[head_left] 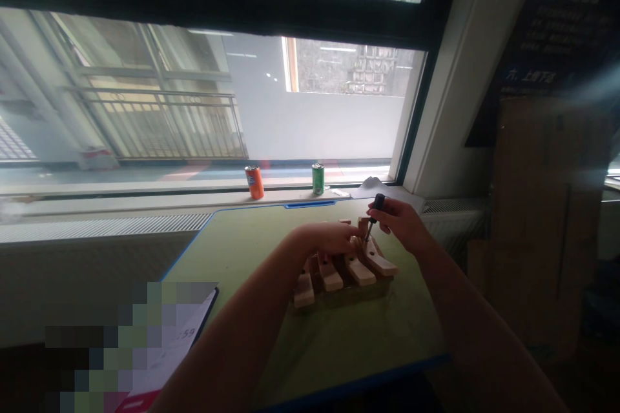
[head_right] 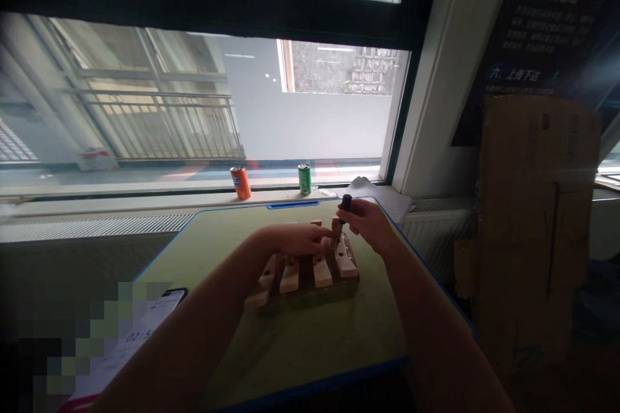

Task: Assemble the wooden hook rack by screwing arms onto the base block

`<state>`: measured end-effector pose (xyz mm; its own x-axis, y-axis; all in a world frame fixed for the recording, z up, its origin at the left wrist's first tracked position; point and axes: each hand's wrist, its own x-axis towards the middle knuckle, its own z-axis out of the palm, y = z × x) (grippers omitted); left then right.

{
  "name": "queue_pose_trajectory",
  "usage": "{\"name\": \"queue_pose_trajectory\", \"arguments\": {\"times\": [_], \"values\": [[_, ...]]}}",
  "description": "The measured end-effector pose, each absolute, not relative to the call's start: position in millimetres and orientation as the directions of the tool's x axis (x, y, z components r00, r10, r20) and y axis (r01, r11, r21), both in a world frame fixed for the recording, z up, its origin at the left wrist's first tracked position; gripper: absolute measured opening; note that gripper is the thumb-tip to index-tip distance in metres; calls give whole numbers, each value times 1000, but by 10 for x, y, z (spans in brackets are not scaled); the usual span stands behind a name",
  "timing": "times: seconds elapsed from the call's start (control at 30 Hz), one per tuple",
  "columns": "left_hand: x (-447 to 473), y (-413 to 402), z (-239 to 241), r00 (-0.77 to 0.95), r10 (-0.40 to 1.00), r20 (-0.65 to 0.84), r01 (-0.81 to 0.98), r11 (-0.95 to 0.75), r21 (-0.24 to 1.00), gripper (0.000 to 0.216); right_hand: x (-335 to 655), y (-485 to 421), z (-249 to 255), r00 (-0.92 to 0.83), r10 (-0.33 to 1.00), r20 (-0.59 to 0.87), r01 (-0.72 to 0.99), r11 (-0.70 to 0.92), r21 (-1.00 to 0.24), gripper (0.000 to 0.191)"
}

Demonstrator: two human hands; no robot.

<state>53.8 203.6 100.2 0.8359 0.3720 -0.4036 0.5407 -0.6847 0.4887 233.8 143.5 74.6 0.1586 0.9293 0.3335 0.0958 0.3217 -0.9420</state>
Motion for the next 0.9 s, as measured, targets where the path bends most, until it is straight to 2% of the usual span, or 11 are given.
{"name": "queue_pose_trajectory", "arguments": {"times": [0.13,0.27,0.37,0.47,0.57,0.8,0.9], "values": [[541,1993,1044,818,403,-411,568,-682,461,50,2337,1490,705,194,925,325,98,312,-945,30],[542,1995,1043,813,399,-424,575,-668,472,51,2392,1459,728,104,948,300,52,296,-954,35],[536,2020,1014,823,381,-421,560,-667,491,51,2416,1432,749,63,943,326,106,318,-942,30],[528,2030,1003,825,389,-409,559,-665,495,51,2398,1480,712,124,924,361,168,339,-926,28],[526,2024,1015,822,402,-404,565,-669,483,49,2365,1554,642,191,909,369,129,350,-928,34],[541,2009,1027,823,393,-411,557,-700,447,44,2371,1454,692,70,939,336,86,329,-940,38],[544,2001,1033,822,401,-405,559,-706,434,43,2381,1449,711,86,943,320,130,308,-943,37]]}}
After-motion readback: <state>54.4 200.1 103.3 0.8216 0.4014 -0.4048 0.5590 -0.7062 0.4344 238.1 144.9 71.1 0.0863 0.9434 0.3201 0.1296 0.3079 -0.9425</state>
